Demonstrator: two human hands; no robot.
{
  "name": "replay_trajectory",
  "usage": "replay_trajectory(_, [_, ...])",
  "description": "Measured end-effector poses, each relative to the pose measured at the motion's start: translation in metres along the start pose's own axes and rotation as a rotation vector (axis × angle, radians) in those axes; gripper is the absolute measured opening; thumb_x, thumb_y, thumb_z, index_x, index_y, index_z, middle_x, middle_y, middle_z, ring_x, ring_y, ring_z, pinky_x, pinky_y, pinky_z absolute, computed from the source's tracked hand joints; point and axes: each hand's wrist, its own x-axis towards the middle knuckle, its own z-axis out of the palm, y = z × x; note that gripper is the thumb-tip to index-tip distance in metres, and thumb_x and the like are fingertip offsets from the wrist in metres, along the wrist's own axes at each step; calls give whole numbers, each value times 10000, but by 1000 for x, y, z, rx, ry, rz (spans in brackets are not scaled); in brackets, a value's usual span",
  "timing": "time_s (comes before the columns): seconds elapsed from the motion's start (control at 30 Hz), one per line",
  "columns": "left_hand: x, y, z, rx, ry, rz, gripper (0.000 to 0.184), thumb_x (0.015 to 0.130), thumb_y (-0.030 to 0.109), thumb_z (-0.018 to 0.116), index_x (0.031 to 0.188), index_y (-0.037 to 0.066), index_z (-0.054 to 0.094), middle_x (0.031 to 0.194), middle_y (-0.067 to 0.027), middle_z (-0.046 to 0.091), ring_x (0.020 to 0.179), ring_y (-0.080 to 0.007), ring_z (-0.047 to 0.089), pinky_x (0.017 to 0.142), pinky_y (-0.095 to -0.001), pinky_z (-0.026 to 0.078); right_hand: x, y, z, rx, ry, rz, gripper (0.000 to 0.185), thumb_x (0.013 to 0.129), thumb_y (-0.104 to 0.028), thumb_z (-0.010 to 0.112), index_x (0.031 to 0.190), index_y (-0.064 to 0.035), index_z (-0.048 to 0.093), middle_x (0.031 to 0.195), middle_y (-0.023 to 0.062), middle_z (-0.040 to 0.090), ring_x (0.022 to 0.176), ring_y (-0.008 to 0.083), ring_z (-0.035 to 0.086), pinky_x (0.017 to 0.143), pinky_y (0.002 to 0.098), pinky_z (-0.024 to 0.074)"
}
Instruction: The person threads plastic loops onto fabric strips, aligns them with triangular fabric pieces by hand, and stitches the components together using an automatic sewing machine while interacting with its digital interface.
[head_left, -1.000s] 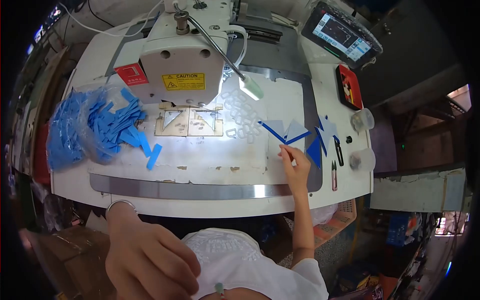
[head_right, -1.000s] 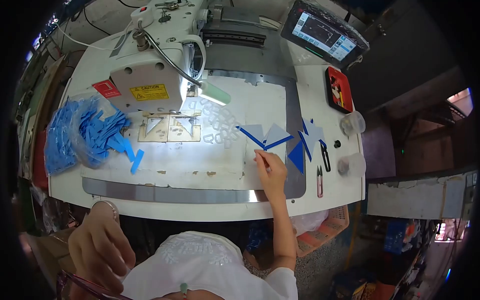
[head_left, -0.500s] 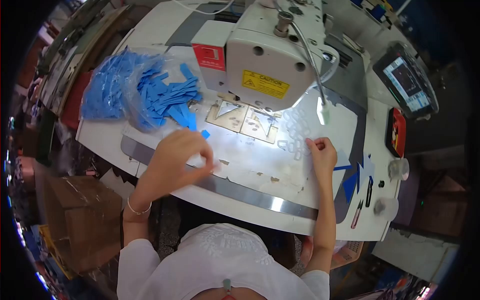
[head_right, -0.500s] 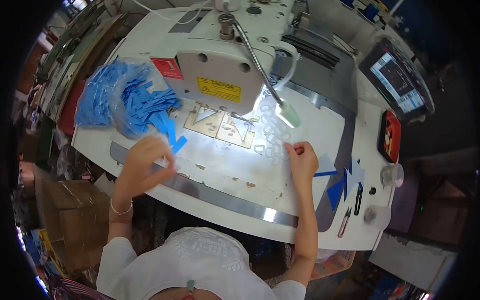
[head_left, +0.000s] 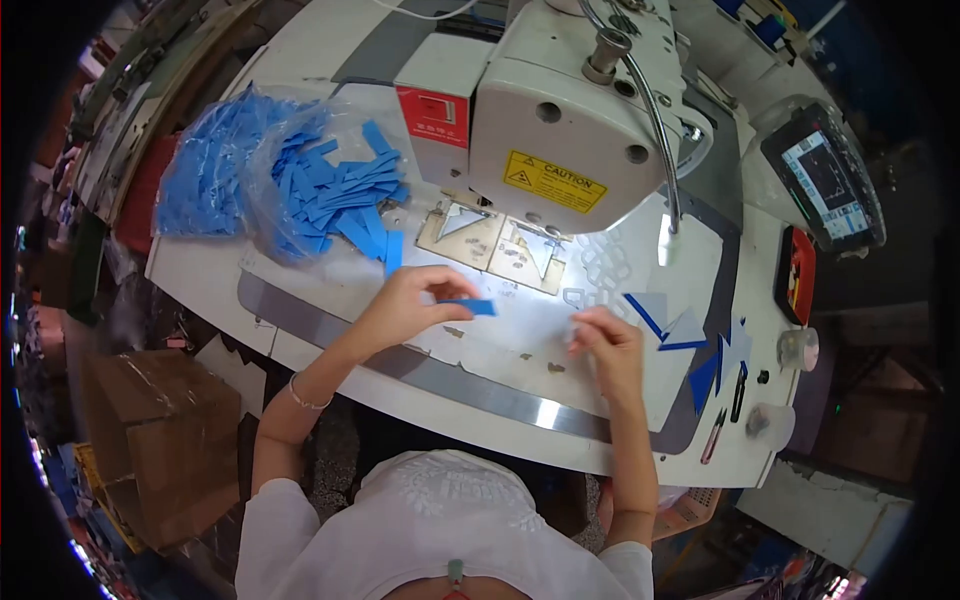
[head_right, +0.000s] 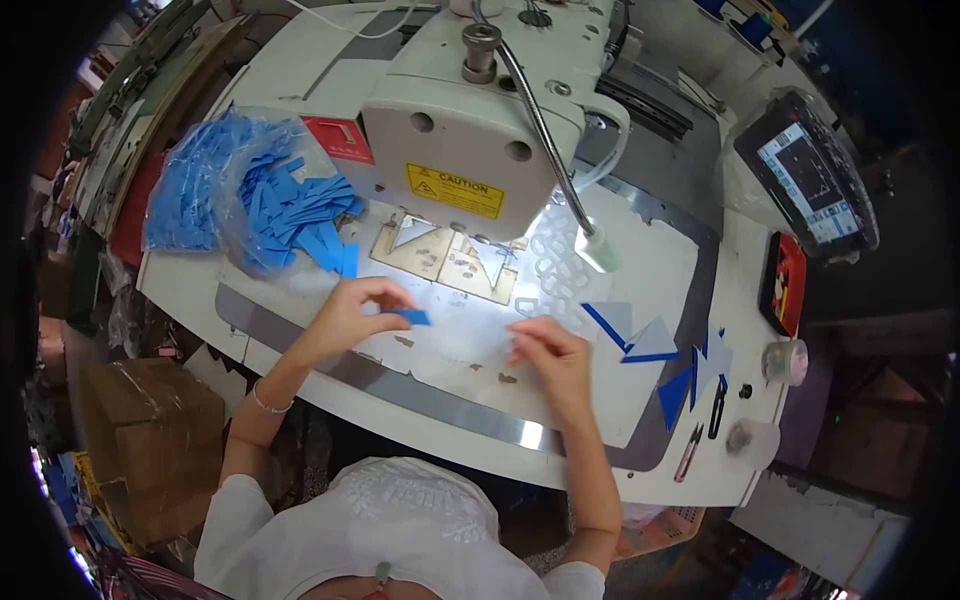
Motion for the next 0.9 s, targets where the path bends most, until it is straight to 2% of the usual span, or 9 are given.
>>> replay_trajectory(0.07, [16, 3, 19, -196, -99, 18, 160, 782, 96, 701, 890, 3, 629, 841, -25, 634, 723, -78, 583, 671, -217, 468, 1, 2, 17, 86, -124, -40, 103, 830, -15, 618, 908, 50, 633, 782, 85, 632, 627, 122, 598, 596, 230, 496])
replay_trajectory(0.13, [29, 3, 35, -439, -205, -78, 179, 819, 123, 679, 934, -4, 626, 825, -22, 620, 727, -78, 579, 670, -211, 469, 5, 1, 26, 186, -45, -29, 108, 824, -24, 630, 911, 40, 639, 750, 75, 629, 617, 118, 591, 594, 227, 491])
replay_trajectory(0.2, [37, -4, 43, -440, -291, -40, 191, 842, 140, 658, 951, -11, 617, 821, -17, 606, 731, -75, 576, 663, -200, 469, 10, 0, 25, 246, 17, -14, 118, 820, -51, 648, 911, 24, 646, 693, 53, 617, 596, 110, 578, 581, 220, 484])
replay_trajectory(0.33, [42, -3, 46, -446, -355, -5, 188, 851, 152, 649, 937, -12, 622, 842, -13, 578, 718, -75, 561, 644, -198, 464, 16, 5, 20, 251, -78, 8, 133, 827, -97, 651, 906, 9, 640, 690, 43, 608, 569, 90, 561, 537, 212, 466])
replay_trajectory(0.43, [41, -3, 46, -421, -377, 33, 179, 844, 151, 654, 912, -13, 630, 851, -9, 572, 704, -72, 546, 636, -202, 453, 15, 7, 14, 435, -186, 235, 134, 836, -132, 646, 892, -11, 633, 699, 38, 606, 552, 88, 549, 518, 216, 455])
replay_trajectory(0.53, [40, -1, 43, -274, -373, 77, 166, 836, 143, 660, 894, -11, 638, 828, 1, 567, 694, -69, 532, 630, -206, 443, 14, 23, 17, 621, -297, 299, 144, 840, -156, 643, 898, -25, 625, 710, 35, 605, 535, 90, 537, 499, 216, 442])
replay_trajectory(0.67, [37, 3, 39, -155, -378, 44, 163, 835, 134, 658, 921, -3, 637, 793, 10, 570, 701, -62, 535, 634, -201, 440, 11, 30, 26, 493, -164, 178, 136, 848, -135, 634, 909, -14, 617, 719, 27, 602, 547, 74, 525, 501, 201, 429])
replay_trajectory(0.77, [33, 12, 38, -394, -315, -156, 187, 841, 137, 651, 960, -5, 625, 807, 0, 597, 724, -59, 554, 662, -197, 458, 8, 22, 30, 225, 33, 2, 123, 848, -108, 631, 908, -4, 608, 734, 22, 603, 561, 63, 517, 508, 192, 423])
replay_trajectory(0.9, [36, -13, 46, -498, -251, -100, 206, 853, 130, 632, 994, -18, 610, 855, -20, 624, 762, -68, 583, 718, -207, 483, 5, 20, 34, 127, 125, -52, 106, 833, -61, 635, 906, 2, 592, 749, 28, 610, 588, 64, 538, 524, 195, 435])
